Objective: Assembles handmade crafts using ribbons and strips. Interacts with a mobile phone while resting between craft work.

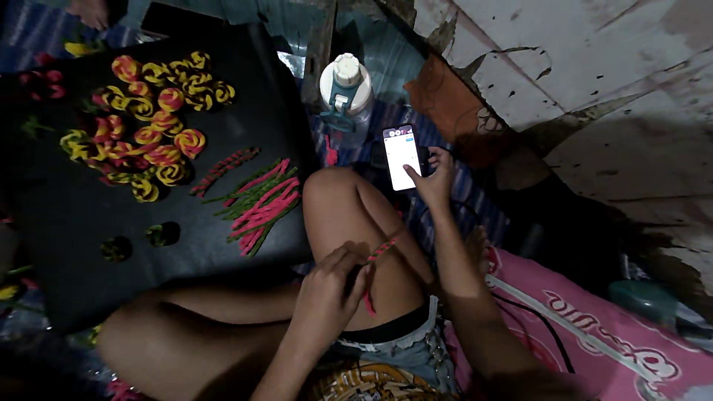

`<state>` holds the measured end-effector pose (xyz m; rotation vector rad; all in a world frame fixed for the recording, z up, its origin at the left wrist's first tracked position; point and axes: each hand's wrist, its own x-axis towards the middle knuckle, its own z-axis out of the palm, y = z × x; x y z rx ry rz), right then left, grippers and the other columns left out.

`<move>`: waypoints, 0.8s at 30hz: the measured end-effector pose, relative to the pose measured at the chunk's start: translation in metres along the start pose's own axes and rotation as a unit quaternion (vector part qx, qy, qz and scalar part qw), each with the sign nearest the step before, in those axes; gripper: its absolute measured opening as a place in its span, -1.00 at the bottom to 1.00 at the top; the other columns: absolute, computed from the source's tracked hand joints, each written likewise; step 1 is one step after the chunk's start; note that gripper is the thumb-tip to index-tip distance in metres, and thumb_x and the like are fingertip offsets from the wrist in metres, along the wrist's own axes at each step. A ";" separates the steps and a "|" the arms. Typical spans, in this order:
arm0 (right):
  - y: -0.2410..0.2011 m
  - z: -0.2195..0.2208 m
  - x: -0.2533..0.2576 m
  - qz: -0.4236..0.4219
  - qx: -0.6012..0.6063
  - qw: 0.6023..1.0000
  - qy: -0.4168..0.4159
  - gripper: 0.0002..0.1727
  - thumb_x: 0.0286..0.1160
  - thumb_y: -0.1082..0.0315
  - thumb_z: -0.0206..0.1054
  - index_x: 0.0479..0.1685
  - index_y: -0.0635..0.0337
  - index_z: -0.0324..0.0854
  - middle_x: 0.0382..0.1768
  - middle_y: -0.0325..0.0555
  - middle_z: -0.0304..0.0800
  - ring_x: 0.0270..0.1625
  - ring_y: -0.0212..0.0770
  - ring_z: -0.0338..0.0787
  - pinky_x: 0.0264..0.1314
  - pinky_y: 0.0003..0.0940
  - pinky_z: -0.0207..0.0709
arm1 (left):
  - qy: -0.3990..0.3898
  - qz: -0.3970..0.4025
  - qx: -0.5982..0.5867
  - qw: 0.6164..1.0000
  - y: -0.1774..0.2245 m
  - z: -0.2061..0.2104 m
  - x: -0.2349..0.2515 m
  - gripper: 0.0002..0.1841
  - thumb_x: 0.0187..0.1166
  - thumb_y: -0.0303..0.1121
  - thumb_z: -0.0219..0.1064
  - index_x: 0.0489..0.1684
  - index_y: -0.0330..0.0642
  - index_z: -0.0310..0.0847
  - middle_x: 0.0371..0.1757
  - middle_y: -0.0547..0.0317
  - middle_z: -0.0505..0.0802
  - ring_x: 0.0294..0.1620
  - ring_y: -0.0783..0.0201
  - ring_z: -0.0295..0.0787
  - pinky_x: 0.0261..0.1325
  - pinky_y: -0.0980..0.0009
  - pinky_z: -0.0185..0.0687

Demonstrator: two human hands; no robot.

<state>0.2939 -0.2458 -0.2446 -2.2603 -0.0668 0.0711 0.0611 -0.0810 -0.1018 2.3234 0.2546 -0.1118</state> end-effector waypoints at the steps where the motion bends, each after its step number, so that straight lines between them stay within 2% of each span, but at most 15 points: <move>1: -0.001 0.001 0.001 0.005 -0.007 1.000 0.000 -0.11 0.13 0.11 0.74 0.49 0.35 0.45 0.23 0.30 0.61 0.19 0.15 0.63 0.28 0.05 0.50 | 0.003 0.000 -0.008 1.000 -0.002 0.001 -0.001 -0.68 0.70 -0.13 0.19 -0.13 -0.14 0.81 -0.15 0.16 0.83 -0.22 0.32 0.79 -0.11 0.38 0.75; 5: -0.004 0.001 -0.001 0.016 -0.024 1.000 0.000 -0.10 0.07 0.13 0.78 0.48 0.33 0.48 0.22 0.32 0.62 0.22 0.22 0.62 0.32 0.14 0.47 | 0.035 0.007 -0.019 0.999 -0.005 0.009 -0.003 -0.67 0.71 -0.12 0.21 -0.20 -0.15 0.80 -0.24 0.16 0.79 -0.25 0.34 0.74 -0.13 0.43 0.70; 8: -0.008 -0.001 -0.008 0.018 -0.018 1.000 -0.015 -0.06 0.08 0.08 0.78 0.52 0.26 0.43 0.27 0.32 0.56 0.26 0.25 0.58 0.28 0.18 0.48 | 0.040 0.012 -0.011 0.999 -0.004 0.010 -0.003 -0.68 0.69 -0.15 0.21 -0.20 -0.16 0.79 -0.25 0.14 0.78 -0.25 0.30 0.74 -0.10 0.40 0.71; 12: -0.010 0.004 -0.012 0.012 -0.034 0.999 -0.013 0.03 -0.08 0.06 0.84 0.54 0.22 0.44 0.36 0.36 0.50 0.37 0.33 0.54 0.38 0.24 0.45 | 0.042 0.017 -0.005 0.999 -0.004 0.010 -0.003 -0.69 0.70 -0.15 0.20 -0.20 -0.16 0.78 -0.26 0.16 0.77 -0.25 0.31 0.73 -0.09 0.41 0.70; 14: -0.010 0.005 -0.012 0.004 -0.037 0.999 -0.013 0.03 -0.08 0.07 0.84 0.53 0.24 0.44 0.37 0.39 0.50 0.41 0.37 0.51 0.44 0.26 0.41 | 0.043 0.017 -0.005 0.999 -0.004 0.010 -0.003 -0.69 0.70 -0.15 0.20 -0.21 -0.17 0.78 -0.27 0.15 0.77 -0.24 0.29 0.74 -0.08 0.40 0.70; 17: -0.012 0.006 -0.011 -0.011 -0.037 0.999 -0.002 -0.01 0.01 0.03 0.79 0.54 0.26 0.44 0.35 0.38 0.51 0.35 0.32 0.55 0.39 0.22 0.44 | 0.041 0.016 -0.003 0.999 -0.004 0.010 -0.004 -0.67 0.71 -0.14 0.18 -0.18 -0.17 0.79 -0.25 0.15 0.78 -0.23 0.29 0.75 -0.09 0.39 0.70; 19: -0.012 0.010 -0.008 -0.022 -0.045 0.999 0.011 -0.01 -0.04 0.03 0.80 0.50 0.30 0.48 0.28 0.39 0.56 0.28 0.31 0.59 0.37 0.20 0.45 | 0.043 0.016 -0.004 0.999 -0.005 0.011 -0.004 -0.68 0.71 -0.14 0.19 -0.18 -0.16 0.79 -0.24 0.16 0.78 -0.24 0.30 0.74 -0.09 0.41 0.70; 24: -0.013 0.005 -0.009 -0.001 -0.040 0.999 -0.019 0.05 -0.07 0.05 0.84 0.57 0.20 0.42 0.36 0.36 0.50 0.38 0.37 0.53 0.38 0.27 0.45 | 0.045 0.017 -0.005 0.999 -0.005 0.011 -0.004 -0.68 0.71 -0.14 0.18 -0.19 -0.15 0.78 -0.26 0.17 0.77 -0.24 0.32 0.74 -0.09 0.42 0.69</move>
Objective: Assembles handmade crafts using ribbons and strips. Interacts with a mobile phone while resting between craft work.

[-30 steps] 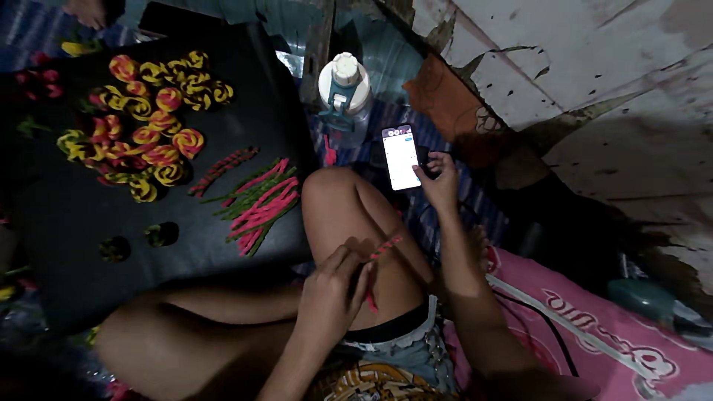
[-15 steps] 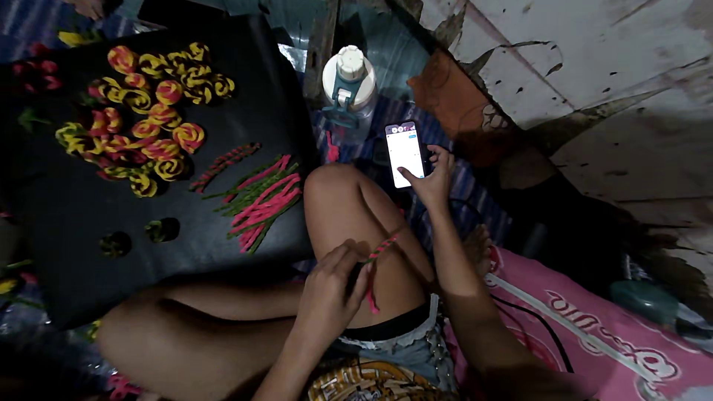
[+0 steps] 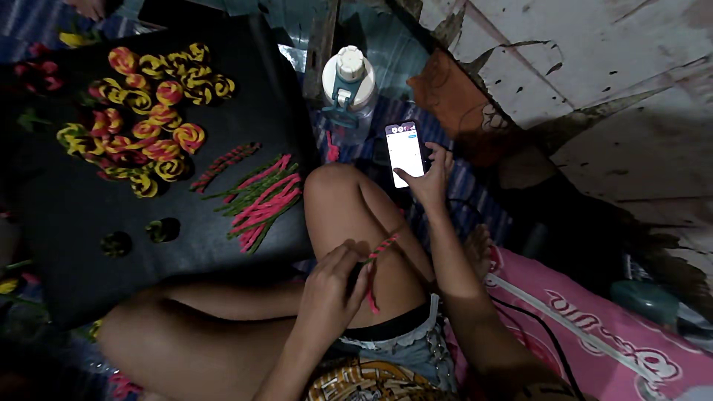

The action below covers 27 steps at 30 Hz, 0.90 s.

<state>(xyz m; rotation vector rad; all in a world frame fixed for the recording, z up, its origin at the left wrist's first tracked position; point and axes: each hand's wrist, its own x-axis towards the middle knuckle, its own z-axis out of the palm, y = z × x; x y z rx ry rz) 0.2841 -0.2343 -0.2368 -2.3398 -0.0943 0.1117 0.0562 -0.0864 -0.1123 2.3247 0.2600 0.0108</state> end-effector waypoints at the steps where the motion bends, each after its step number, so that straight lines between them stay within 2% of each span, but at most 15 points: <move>1: 0.000 -0.001 -0.001 0.001 0.000 1.000 0.000 0.05 -0.08 0.06 0.84 0.56 0.21 0.42 0.35 0.36 0.50 0.38 0.37 0.53 0.39 0.28 0.44 | 0.000 0.001 -0.001 1.000 0.000 0.000 -0.001 -0.68 0.71 -0.14 0.18 -0.19 -0.15 0.78 -0.25 0.16 0.78 -0.23 0.32 0.74 -0.08 0.42 0.70; 3: 0.005 0.001 0.000 -0.011 0.014 1.000 0.025 0.01 -0.08 0.06 0.83 0.50 0.31 0.47 0.24 0.37 0.58 0.26 0.30 0.58 0.34 0.20 0.45 | -0.002 0.001 -0.006 1.000 0.000 0.000 -0.001 -0.68 0.71 -0.15 0.18 -0.16 -0.17 0.79 -0.18 0.12 0.82 -0.17 0.28 0.78 -0.01 0.37 0.72; 6: 0.014 -0.001 0.002 0.010 0.082 0.995 0.062 -0.13 0.16 0.07 0.71 0.45 0.39 0.48 0.20 0.28 0.61 0.16 0.04 0.59 0.25 -0.08 0.47 | -0.010 -0.006 -0.007 1.000 0.001 -0.002 -0.001 -0.66 0.72 -0.12 0.17 -0.16 -0.16 0.79 -0.17 0.12 0.81 -0.15 0.27 0.77 -0.02 0.34 0.72; 7: 0.018 -0.003 0.003 0.019 0.093 0.993 0.069 -0.16 0.19 0.09 0.69 0.45 0.40 0.48 0.18 0.25 0.61 0.13 0.01 0.58 0.24 -0.10 0.47 | -0.015 -0.009 -0.007 1.000 0.001 -0.003 -0.002 -0.65 0.72 -0.11 0.16 -0.16 -0.16 0.78 -0.18 0.13 0.80 -0.17 0.28 0.76 -0.05 0.36 0.72; 12: 0.028 -0.011 0.006 0.032 0.099 0.993 0.048 -0.17 0.18 0.15 0.70 0.46 0.40 0.48 0.17 0.26 0.63 0.14 0.03 0.59 0.24 -0.06 0.47 | -0.040 -0.011 0.004 0.999 -0.002 -0.011 -0.008 -0.63 0.68 -0.06 0.19 -0.26 -0.14 0.79 -0.18 0.15 0.79 -0.26 0.33 0.74 -0.16 0.39 0.73; 15: 0.030 -0.010 0.007 0.038 0.111 0.992 0.041 -0.14 0.12 0.18 0.73 0.46 0.39 0.47 0.19 0.23 0.62 0.15 0.00 0.58 0.24 -0.09 0.47 | -0.046 -0.021 -0.001 0.999 -0.003 -0.012 -0.010 -0.58 0.61 0.07 0.26 -0.35 -0.09 0.79 -0.19 0.19 0.80 -0.19 0.28 0.75 -0.09 0.26 0.68; 17: 0.028 -0.009 0.006 0.038 0.110 0.993 0.035 -0.11 0.09 0.16 0.75 0.48 0.35 0.45 0.21 0.21 0.62 0.15 -0.03 0.58 0.23 -0.11 0.46 | -0.042 -0.025 0.005 0.999 -0.002 -0.012 -0.010 -0.56 0.51 0.13 0.32 -0.37 -0.10 0.79 -0.22 0.19 0.79 -0.23 0.26 0.72 -0.09 0.19 0.63; 20: 0.026 -0.006 0.005 0.028 0.090 0.995 0.034 -0.06 0.00 0.13 0.79 0.48 0.34 0.46 0.18 0.20 0.61 0.13 0.00 0.57 0.22 -0.07 0.46 | -0.037 -0.025 0.018 0.999 0.000 -0.011 -0.010 -0.50 0.46 0.19 0.34 -0.36 -0.13 0.79 -0.24 0.16 0.78 -0.24 0.23 0.71 -0.09 0.16 0.62; 23: 0.022 -0.006 0.004 0.017 0.073 0.997 0.027 -0.05 -0.05 0.17 0.81 0.46 0.37 0.48 0.18 0.28 0.62 0.13 0.09 0.61 0.23 0.02 0.50 | -0.032 -0.020 0.025 0.999 0.000 -0.010 -0.010 -0.50 0.46 0.20 0.33 -0.38 -0.12 0.78 -0.26 0.17 0.78 -0.25 0.23 0.72 -0.10 0.15 0.62; 27: 0.023 -0.007 0.004 0.034 0.113 0.993 0.018 -0.08 0.01 0.21 0.79 0.47 0.37 0.45 0.20 0.18 0.61 0.11 -0.09 0.57 0.18 -0.19 0.47 | -0.029 -0.016 0.030 0.999 0.000 -0.009 -0.011 -0.50 0.46 0.19 0.33 -0.37 -0.13 0.78 -0.25 0.14 0.78 -0.27 0.23 0.71 -0.13 0.18 0.59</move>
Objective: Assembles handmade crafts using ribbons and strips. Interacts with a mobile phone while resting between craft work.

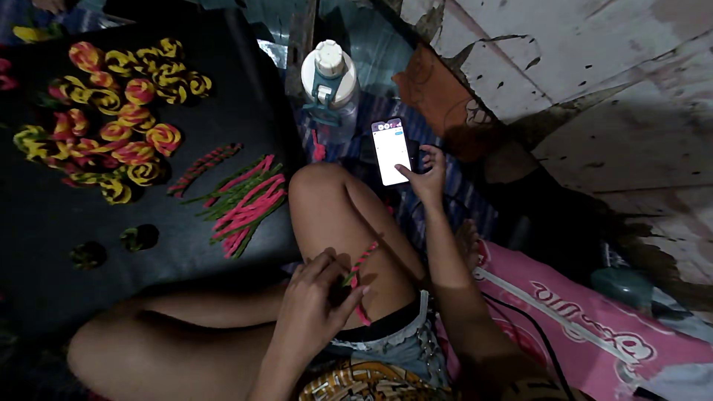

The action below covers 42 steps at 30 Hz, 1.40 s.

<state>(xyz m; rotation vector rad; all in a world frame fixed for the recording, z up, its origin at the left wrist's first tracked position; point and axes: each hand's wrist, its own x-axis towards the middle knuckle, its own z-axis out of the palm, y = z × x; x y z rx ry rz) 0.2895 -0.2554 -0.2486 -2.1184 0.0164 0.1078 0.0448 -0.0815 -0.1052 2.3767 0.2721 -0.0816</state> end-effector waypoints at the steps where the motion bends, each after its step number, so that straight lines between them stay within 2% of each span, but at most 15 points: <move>1: -0.001 -0.002 0.000 0.010 0.013 1.000 -0.005 -0.08 0.02 0.23 0.78 0.48 0.37 0.44 0.20 0.16 0.61 0.11 -0.13 0.56 0.17 -0.23 0.46 | 0.000 0.001 0.000 1.000 0.000 0.000 0.000 -0.51 0.46 0.18 0.34 -0.36 -0.14 0.79 -0.24 0.13 0.78 -0.27 0.22 0.71 -0.14 0.18 0.59; 7: 0.002 -0.009 -0.002 0.027 0.024 0.999 -0.006 -0.09 0.02 0.31 0.77 0.49 0.38 0.42 0.12 0.07 0.58 0.06 -0.20 0.53 0.13 -0.32 0.43 | 0.002 0.000 -0.003 1.000 0.000 0.000 0.000 -0.51 0.42 0.17 0.36 -0.36 -0.15 0.80 -0.24 0.13 0.79 -0.27 0.22 0.71 -0.12 0.17 0.60; 11: 0.004 -0.011 -0.003 0.019 0.017 1.000 -0.011 -0.09 0.02 0.26 0.78 0.48 0.35 0.42 0.17 0.10 0.60 0.08 -0.15 0.54 0.12 -0.26 0.43 | 0.001 -0.001 -0.001 1.000 0.000 0.000 0.001 -0.50 0.43 0.18 0.35 -0.36 -0.14 0.79 -0.27 0.16 0.77 -0.30 0.24 0.69 -0.14 0.19 0.59; 13: 0.003 -0.011 -0.003 0.015 0.007 1.000 -0.012 -0.05 -0.07 0.26 0.81 0.48 0.35 0.45 0.13 0.08 0.60 0.06 -0.17 0.54 0.13 -0.27 0.45 | 0.003 0.000 -0.001 1.000 0.000 0.000 0.001 -0.50 0.44 0.20 0.34 -0.38 -0.13 0.78 -0.29 0.16 0.75 -0.30 0.24 0.68 -0.15 0.20 0.58; 15: 0.001 -0.013 -0.002 0.021 -0.008 0.999 -0.025 -0.02 -0.11 0.29 0.83 0.48 0.37 0.44 0.14 0.16 0.61 0.08 -0.08 0.57 0.16 -0.17 0.47 | 0.000 0.000 0.001 1.000 -0.001 0.001 0.001 -0.48 0.45 0.21 0.33 -0.38 -0.13 0.78 -0.28 0.16 0.76 -0.29 0.24 0.69 -0.14 0.20 0.58; 19: 0.005 -0.011 0.000 0.014 0.017 1.000 -0.008 -0.12 0.07 0.24 0.75 0.47 0.40 0.43 0.14 0.14 0.62 0.08 -0.15 0.56 0.14 -0.25 0.46 | -0.003 0.001 0.000 1.000 -0.001 0.000 0.001 -0.48 0.44 0.21 0.34 -0.37 -0.14 0.78 -0.25 0.15 0.78 -0.27 0.23 0.70 -0.13 0.19 0.59; 22: 0.005 -0.009 0.002 0.014 0.014 1.000 -0.001 -0.14 0.13 0.25 0.73 0.48 0.41 0.43 0.13 0.16 0.63 0.06 -0.12 0.57 0.13 -0.22 0.47 | -0.004 -0.001 -0.002 1.000 -0.001 0.000 0.002 -0.47 0.44 0.22 0.33 -0.37 -0.14 0.79 -0.23 0.14 0.78 -0.27 0.24 0.70 -0.11 0.18 0.59; 24: 0.002 -0.010 0.002 0.015 0.010 1.000 -0.003 -0.12 0.10 0.23 0.74 0.49 0.40 0.43 0.13 0.16 0.63 0.06 -0.12 0.58 0.14 -0.23 0.48 | -0.005 -0.004 -0.003 1.000 0.000 0.000 0.001 -0.47 0.44 0.23 0.33 -0.37 -0.13 0.79 -0.23 0.16 0.78 -0.26 0.25 0.70 -0.10 0.18 0.60; 27: -0.001 -0.013 0.000 0.022 -0.002 0.999 -0.024 -0.05 -0.03 0.24 0.80 0.49 0.37 0.43 0.14 0.14 0.61 0.08 -0.12 0.57 0.15 -0.21 0.48 | -0.004 -0.001 -0.003 1.000 -0.001 0.000 0.001 -0.46 0.45 0.23 0.33 -0.37 -0.14 0.79 -0.24 0.14 0.78 -0.26 0.22 0.71 -0.11 0.16 0.60; 29: 0.000 -0.014 0.000 0.031 -0.008 0.999 -0.039 -0.05 -0.06 0.29 0.82 0.48 0.37 0.43 0.16 0.19 0.61 0.10 -0.04 0.58 0.17 -0.11 0.48 | -0.004 0.002 -0.001 1.000 -0.001 0.000 0.002 -0.47 0.45 0.23 0.33 -0.35 -0.13 0.79 -0.24 0.14 0.78 -0.27 0.23 0.71 -0.12 0.17 0.61; 33: 0.001 -0.012 0.001 0.026 0.033 0.999 -0.012 -0.18 0.17 0.20 0.70 0.45 0.38 0.45 0.08 0.06 0.61 0.04 -0.22 0.55 0.11 -0.32 0.46 | -0.002 0.005 -0.002 1.000 0.000 0.000 0.002 -0.49 0.44 0.20 0.34 -0.32 -0.14 0.80 -0.23 0.14 0.80 -0.26 0.22 0.72 -0.11 0.16 0.60; 37: 0.002 -0.007 0.006 0.031 0.046 0.998 0.008 -0.31 0.35 0.22 0.59 0.42 0.41 0.47 0.10 0.14 0.64 0.04 -0.17 0.59 0.11 -0.28 0.49 | 0.003 0.007 -0.003 1.000 0.000 0.000 0.002 -0.48 0.45 0.21 0.33 -0.29 -0.13 0.80 -0.21 0.12 0.80 -0.24 0.21 0.72 -0.11 0.14 0.61; 39: 0.001 -0.004 0.007 0.032 0.046 0.998 0.008 -0.30 0.32 0.24 0.61 0.43 0.40 0.47 0.07 0.14 0.64 0.03 -0.15 0.59 0.09 -0.26 0.50 | 0.004 0.008 -0.009 1.000 -0.001 0.001 0.002 -0.50 0.45 0.20 0.34 -0.29 -0.12 0.80 -0.20 0.13 0.80 -0.24 0.21 0.73 -0.10 0.14 0.61; 42: -0.002 0.001 0.006 0.024 0.042 0.999 0.013 -0.22 0.15 0.25 0.70 0.42 0.37 0.46 0.02 0.02 0.61 -0.01 -0.24 0.56 0.06 -0.34 0.46 | 0.005 0.008 -0.012 1.000 -0.001 0.000 0.002 -0.50 0.44 0.20 0.34 -0.30 -0.12 0.80 -0.22 0.14 0.79 -0.24 0.22 0.72 -0.11 0.15 0.60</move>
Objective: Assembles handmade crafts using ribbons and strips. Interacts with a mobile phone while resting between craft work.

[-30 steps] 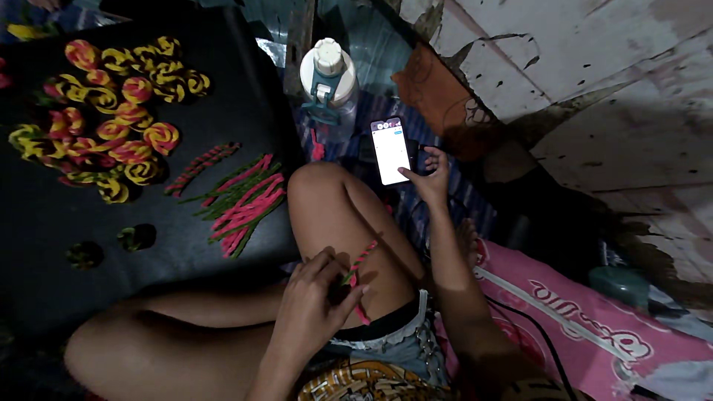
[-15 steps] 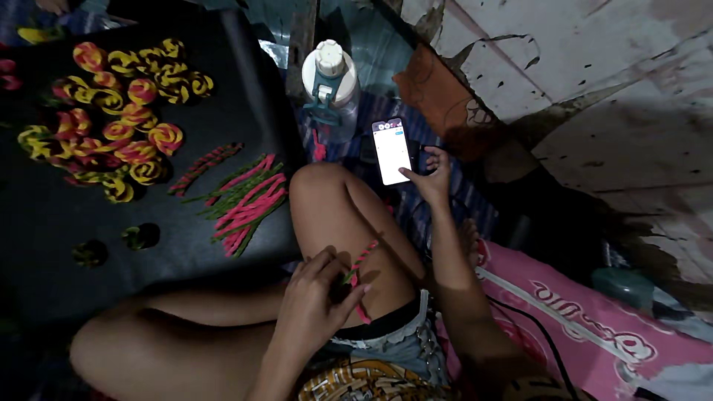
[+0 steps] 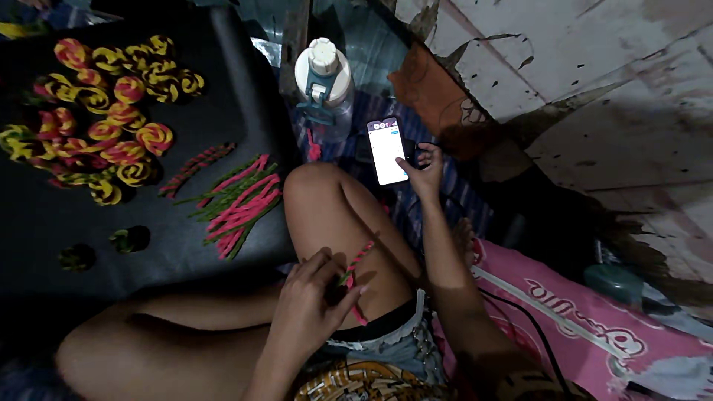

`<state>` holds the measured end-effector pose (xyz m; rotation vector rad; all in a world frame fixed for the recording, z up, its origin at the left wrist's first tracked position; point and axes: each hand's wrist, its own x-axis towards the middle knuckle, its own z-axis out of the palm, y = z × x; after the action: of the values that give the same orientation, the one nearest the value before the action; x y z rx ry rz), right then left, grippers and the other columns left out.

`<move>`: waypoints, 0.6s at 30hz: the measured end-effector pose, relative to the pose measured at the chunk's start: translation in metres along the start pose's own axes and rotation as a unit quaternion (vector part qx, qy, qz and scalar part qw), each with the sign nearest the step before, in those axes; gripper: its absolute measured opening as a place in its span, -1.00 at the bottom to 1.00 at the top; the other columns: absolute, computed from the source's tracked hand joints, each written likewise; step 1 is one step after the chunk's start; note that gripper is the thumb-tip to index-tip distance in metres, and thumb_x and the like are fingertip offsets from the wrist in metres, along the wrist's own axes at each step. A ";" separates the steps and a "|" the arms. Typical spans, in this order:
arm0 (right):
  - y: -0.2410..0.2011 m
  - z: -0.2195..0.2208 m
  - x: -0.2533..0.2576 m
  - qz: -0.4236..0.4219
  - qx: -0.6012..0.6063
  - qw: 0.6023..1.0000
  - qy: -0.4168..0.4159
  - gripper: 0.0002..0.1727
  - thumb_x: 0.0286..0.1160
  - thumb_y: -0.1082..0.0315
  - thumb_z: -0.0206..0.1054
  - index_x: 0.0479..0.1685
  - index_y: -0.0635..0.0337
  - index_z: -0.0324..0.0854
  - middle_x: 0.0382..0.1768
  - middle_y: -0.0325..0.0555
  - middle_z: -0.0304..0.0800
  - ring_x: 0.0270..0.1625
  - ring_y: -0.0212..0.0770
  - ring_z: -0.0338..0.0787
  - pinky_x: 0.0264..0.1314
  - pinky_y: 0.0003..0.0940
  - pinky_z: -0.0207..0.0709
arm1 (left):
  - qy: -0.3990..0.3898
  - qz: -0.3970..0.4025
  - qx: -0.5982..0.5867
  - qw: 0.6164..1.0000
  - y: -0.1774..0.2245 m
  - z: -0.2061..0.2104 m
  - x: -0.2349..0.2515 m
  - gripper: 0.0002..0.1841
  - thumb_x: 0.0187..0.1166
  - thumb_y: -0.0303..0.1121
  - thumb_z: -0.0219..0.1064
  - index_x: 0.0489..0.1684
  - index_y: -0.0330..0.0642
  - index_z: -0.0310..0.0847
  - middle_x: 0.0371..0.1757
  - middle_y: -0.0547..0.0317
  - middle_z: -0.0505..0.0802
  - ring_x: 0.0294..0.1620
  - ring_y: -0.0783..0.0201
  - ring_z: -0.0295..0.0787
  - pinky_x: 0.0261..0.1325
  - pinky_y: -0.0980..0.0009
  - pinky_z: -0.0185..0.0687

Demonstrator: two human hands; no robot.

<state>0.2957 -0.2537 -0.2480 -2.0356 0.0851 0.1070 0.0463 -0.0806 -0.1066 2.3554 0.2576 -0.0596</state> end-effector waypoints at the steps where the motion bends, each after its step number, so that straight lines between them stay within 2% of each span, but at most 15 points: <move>1: -0.002 0.001 -0.001 0.002 -0.004 1.000 -0.002 -0.19 0.12 0.25 0.72 0.42 0.36 0.46 0.02 0.02 0.60 0.00 -0.24 0.55 0.06 -0.34 0.46 | -0.001 -0.001 0.003 1.000 0.000 0.000 0.000 -0.49 0.45 0.21 0.34 -0.32 -0.12 0.79 -0.22 0.14 0.79 -0.24 0.22 0.72 -0.11 0.15 0.60; 5: -0.003 0.003 -0.001 0.008 -0.017 1.000 -0.003 -0.16 0.07 0.30 0.75 0.43 0.38 0.44 0.06 0.09 0.61 0.01 -0.17 0.56 0.07 -0.28 0.47 | -0.004 -0.006 0.007 1.000 0.001 -0.001 0.000 -0.49 0.43 0.20 0.35 -0.33 -0.13 0.79 -0.23 0.13 0.79 -0.25 0.22 0.72 -0.11 0.16 0.60; 10: 0.004 -0.006 0.000 0.015 0.014 1.000 -0.002 -0.22 0.17 0.24 0.70 0.41 0.39 0.46 0.04 0.02 0.61 0.00 -0.28 0.55 0.07 -0.38 0.46 | -0.003 -0.005 0.008 1.000 0.000 0.001 -0.001 -0.49 0.43 0.21 0.34 -0.36 -0.13 0.79 -0.23 0.12 0.79 -0.26 0.21 0.72 -0.13 0.15 0.60; 13: 0.007 -0.013 0.000 0.011 -0.001 1.000 -0.004 -0.18 0.11 0.29 0.73 0.42 0.42 0.45 0.07 0.10 0.62 0.02 -0.21 0.57 0.10 -0.31 0.48 | 0.000 0.001 0.009 1.000 -0.001 0.001 0.000 -0.48 0.45 0.22 0.33 -0.33 -0.12 0.79 -0.25 0.16 0.78 -0.27 0.24 0.71 -0.13 0.16 0.61; 18: 0.008 -0.008 0.000 -0.002 -0.004 1.000 0.002 -0.17 0.11 0.25 0.73 0.41 0.41 0.44 0.08 0.08 0.62 0.02 -0.21 0.56 0.09 -0.31 0.47 | -0.001 -0.002 0.006 1.000 0.000 0.001 0.000 -0.49 0.44 0.20 0.34 -0.35 -0.14 0.78 -0.24 0.12 0.79 -0.22 0.19 0.74 -0.09 0.14 0.62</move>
<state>0.2947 -0.2650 -0.2515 -2.0435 0.0831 0.1015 0.0462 -0.0810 -0.1070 2.3676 0.2615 -0.0664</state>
